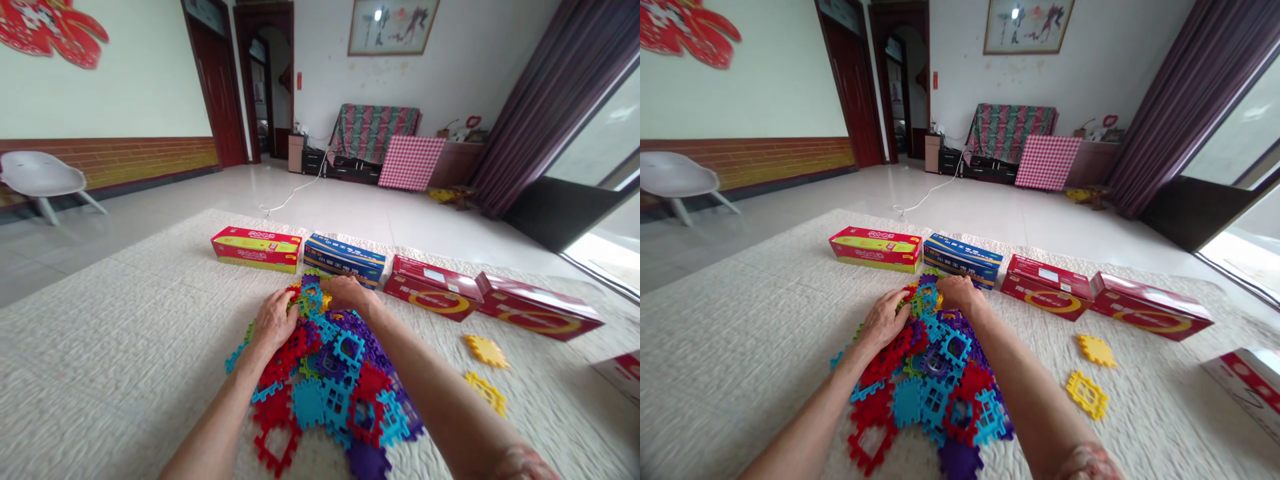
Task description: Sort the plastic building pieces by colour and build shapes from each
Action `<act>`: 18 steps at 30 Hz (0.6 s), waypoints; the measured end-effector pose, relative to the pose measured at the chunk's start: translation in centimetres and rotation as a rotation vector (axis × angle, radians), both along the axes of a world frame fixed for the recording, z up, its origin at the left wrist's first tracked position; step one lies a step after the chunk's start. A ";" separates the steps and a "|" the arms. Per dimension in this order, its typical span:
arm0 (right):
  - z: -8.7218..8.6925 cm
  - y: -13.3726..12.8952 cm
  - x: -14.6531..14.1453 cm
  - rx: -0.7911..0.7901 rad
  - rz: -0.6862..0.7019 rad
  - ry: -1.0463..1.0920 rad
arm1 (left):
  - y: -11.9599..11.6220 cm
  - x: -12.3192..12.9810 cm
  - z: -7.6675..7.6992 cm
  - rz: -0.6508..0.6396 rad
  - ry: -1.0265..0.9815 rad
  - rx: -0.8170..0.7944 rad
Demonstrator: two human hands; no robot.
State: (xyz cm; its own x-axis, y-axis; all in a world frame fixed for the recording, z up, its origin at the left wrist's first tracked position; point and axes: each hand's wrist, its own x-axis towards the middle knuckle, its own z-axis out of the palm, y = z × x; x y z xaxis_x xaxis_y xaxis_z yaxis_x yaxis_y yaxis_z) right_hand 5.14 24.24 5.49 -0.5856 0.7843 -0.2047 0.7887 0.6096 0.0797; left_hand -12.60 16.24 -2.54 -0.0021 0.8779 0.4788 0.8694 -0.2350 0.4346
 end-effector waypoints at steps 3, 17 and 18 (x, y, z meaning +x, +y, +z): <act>0.0 0.1 -0.1 -0.006 0.030 0.004 | 0.1 -0.1 -0.1 0.012 -0.023 0.010; 0.8 0.0 0.0 0.120 0.107 0.111 | 0.2 -0.3 -0.7 0.034 -0.089 0.024; 1.0 0.0 0.2 0.129 0.115 0.142 | 0.2 -0.3 -0.6 0.034 -0.091 0.024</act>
State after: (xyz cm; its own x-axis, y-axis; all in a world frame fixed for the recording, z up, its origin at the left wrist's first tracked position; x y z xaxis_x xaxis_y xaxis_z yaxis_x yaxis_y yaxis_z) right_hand 5.39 24.29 6.49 -0.6888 0.7247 -0.0164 0.7231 0.6885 0.0561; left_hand -12.92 16.48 -3.18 -0.0756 0.8647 0.4966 0.8342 -0.2179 0.5065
